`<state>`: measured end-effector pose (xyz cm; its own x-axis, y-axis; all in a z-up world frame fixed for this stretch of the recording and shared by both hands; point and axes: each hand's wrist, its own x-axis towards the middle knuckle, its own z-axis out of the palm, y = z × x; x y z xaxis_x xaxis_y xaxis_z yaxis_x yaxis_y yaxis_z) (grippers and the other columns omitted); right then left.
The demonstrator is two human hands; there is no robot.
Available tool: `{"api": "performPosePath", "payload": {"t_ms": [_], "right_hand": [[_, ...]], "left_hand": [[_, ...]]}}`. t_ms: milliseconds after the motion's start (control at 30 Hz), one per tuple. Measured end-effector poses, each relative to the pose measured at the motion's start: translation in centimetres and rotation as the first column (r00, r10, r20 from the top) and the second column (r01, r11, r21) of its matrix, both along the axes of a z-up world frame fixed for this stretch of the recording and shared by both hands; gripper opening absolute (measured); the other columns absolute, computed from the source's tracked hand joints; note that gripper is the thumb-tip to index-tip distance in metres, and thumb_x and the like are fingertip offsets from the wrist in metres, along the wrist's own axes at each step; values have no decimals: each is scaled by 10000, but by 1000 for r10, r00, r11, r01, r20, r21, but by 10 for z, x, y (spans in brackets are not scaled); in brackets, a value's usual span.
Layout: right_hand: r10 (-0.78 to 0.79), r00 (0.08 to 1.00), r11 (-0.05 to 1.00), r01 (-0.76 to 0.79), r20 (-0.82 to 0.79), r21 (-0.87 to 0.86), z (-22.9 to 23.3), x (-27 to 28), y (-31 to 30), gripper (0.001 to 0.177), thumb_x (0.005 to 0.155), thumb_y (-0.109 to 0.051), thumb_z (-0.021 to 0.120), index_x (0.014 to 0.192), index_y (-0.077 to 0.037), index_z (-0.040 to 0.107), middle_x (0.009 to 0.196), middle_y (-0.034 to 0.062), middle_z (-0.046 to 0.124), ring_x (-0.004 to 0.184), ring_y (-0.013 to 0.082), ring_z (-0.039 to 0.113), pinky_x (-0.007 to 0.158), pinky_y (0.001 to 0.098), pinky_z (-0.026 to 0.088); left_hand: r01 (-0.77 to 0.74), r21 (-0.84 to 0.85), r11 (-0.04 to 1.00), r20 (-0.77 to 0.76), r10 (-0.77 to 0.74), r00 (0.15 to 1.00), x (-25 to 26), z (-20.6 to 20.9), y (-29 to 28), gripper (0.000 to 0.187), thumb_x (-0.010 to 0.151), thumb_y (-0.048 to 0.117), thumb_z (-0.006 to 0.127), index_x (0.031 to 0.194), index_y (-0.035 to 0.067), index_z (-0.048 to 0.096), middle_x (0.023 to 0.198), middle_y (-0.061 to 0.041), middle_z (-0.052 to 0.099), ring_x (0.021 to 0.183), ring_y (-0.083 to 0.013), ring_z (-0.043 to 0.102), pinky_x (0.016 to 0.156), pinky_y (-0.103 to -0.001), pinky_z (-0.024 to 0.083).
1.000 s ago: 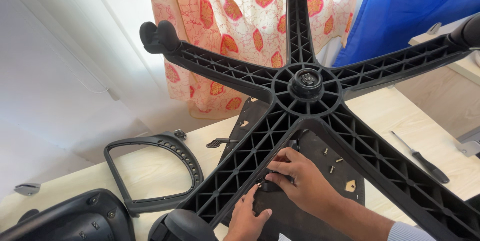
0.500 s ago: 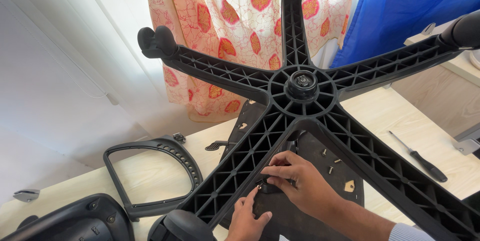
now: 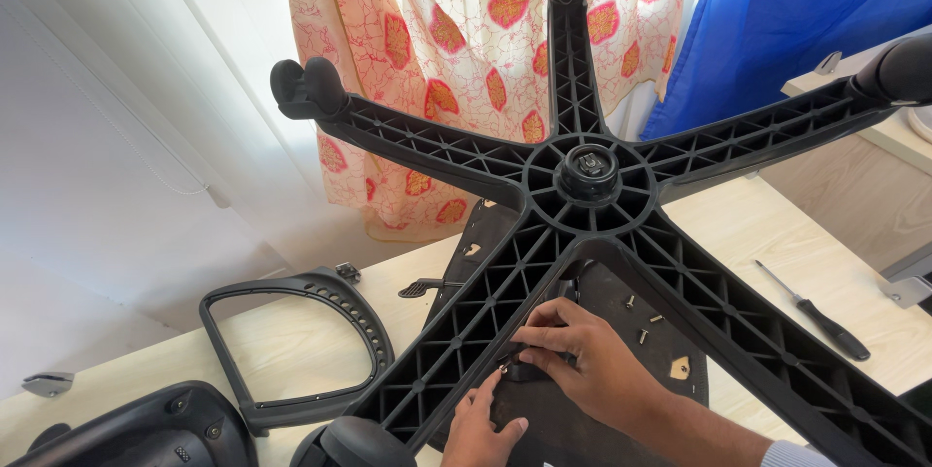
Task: The person assembles an office chair by attaching the seat to the five-star base. They align the seat plate over the central gas-lift stem, insert screws into the mounting holes, and tighten them with a screwdriver. The person repeats this for multiple screws to secure the seat to the base.
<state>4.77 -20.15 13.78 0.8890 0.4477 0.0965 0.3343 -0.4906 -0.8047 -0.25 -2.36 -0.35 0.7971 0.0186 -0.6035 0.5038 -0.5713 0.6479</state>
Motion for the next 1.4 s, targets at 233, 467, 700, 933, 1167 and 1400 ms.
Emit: {"api": "performPosePath", "payload": {"t_ms": [233,467,700,933,1167,1400], "right_hand": [[-2,998,1000,3,-58,13,4,3,1,239,905,-54,674,1138,-45,729,1160,29,719,940,178,745,786,281,604],[27,1000,999,-27,-6,29,-1,-6,4,290,884,-87,733,1164,-79,805,1136,55,681,990,171,726,827,273,591],[-16,996,999,19,-83,45,6,-5,9,278,904,-34,639,1170,-18,720,1184,14,724,1001,174,768,837,280,613],[-3,999,998,0,-55,-55,3,-8,12,297,888,-91,740,1175,-95,815,1138,45,690,1023,174,718,836,282,598],[25,996,997,-19,-84,75,0,-3,8,271,899,-27,649,1158,-36,729,1170,36,729,988,164,756,835,297,604],[29,1000,999,-29,10,-20,1,-6,10,302,868,-102,763,1166,-92,810,1144,64,658,997,169,701,835,292,594]], "left_hand": [[7,10,1000,-7,-7,1000,1,0,0,890,854,312,780,1597,285,291,1431,-106,448,1197,-195,609,1018,-315,551],[-8,-33,999,16,8,1000,-9,5,3,877,876,317,770,1600,317,276,1497,-123,367,1278,-246,558,1070,-341,511],[-48,48,998,9,48,999,-13,10,5,867,850,343,783,1583,319,321,1566,-74,402,1342,-200,548,1053,-322,526],[-54,12,998,23,53,998,-11,12,7,858,835,321,779,1575,301,346,1508,-34,502,1244,-187,630,994,-294,540],[-49,32,998,47,47,998,-10,14,5,858,842,316,791,1576,282,347,1512,-49,491,1256,-185,597,991,-296,531],[-34,-1,999,15,34,999,-9,14,6,850,854,321,772,1581,276,335,1523,-55,473,1263,-194,603,1003,-292,536]]}}
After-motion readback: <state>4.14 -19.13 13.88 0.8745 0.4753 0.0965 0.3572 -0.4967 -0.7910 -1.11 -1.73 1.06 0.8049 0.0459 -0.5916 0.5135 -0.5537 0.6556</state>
